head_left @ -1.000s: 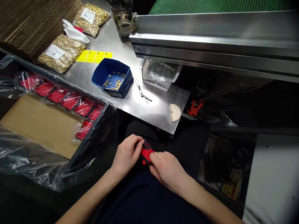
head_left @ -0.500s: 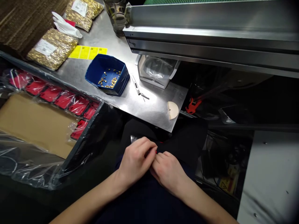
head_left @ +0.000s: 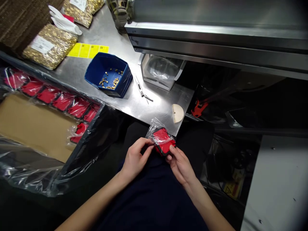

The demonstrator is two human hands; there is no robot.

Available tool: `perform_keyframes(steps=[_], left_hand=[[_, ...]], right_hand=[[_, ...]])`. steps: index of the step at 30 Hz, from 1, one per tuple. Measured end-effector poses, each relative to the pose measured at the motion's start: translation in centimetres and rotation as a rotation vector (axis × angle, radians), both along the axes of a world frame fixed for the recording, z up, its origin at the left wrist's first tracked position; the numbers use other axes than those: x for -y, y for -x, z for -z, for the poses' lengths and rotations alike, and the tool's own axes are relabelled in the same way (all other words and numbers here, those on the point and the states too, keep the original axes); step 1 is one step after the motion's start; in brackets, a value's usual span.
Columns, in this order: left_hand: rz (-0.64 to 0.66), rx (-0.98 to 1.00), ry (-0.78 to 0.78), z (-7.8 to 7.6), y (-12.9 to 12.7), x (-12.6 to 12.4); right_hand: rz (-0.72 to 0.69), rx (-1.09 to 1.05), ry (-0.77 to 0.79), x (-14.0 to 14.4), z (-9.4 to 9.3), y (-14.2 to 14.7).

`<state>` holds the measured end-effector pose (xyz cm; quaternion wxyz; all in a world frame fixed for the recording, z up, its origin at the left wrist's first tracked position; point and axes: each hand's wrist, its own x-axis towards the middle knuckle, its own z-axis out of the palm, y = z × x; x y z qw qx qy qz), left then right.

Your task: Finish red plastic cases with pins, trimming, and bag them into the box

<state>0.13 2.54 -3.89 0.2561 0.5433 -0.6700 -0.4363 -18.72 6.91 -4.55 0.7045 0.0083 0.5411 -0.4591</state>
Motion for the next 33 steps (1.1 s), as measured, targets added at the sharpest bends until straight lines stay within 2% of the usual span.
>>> perform_keyframes(steps=[5,15,21,29,33], left_hand=[[-0.066,0.073,0.061,0.8,0.6,0.0],[0.001,0.199,0.25,2.7,1.0,1.4],[0.064,0.224,0.331,2.3,0.7,1.6],[0.102,0.34,0.498,3.2,0.1,1.7],[0.106,0.381,0.538,2.7,-0.1,1.5]], right_hand=[[0.075,0.099,-0.083,0.3,0.1,0.1],[0.134,0.159,-0.167,1.0,1.4,-0.1],[0.156,0.188,-0.192,1.5,1.2,-0.3],[0.164,0.193,-0.201,1.6,1.0,-0.6],[0.198,0.184,-0.191,1.7,0.7,-0.8]])
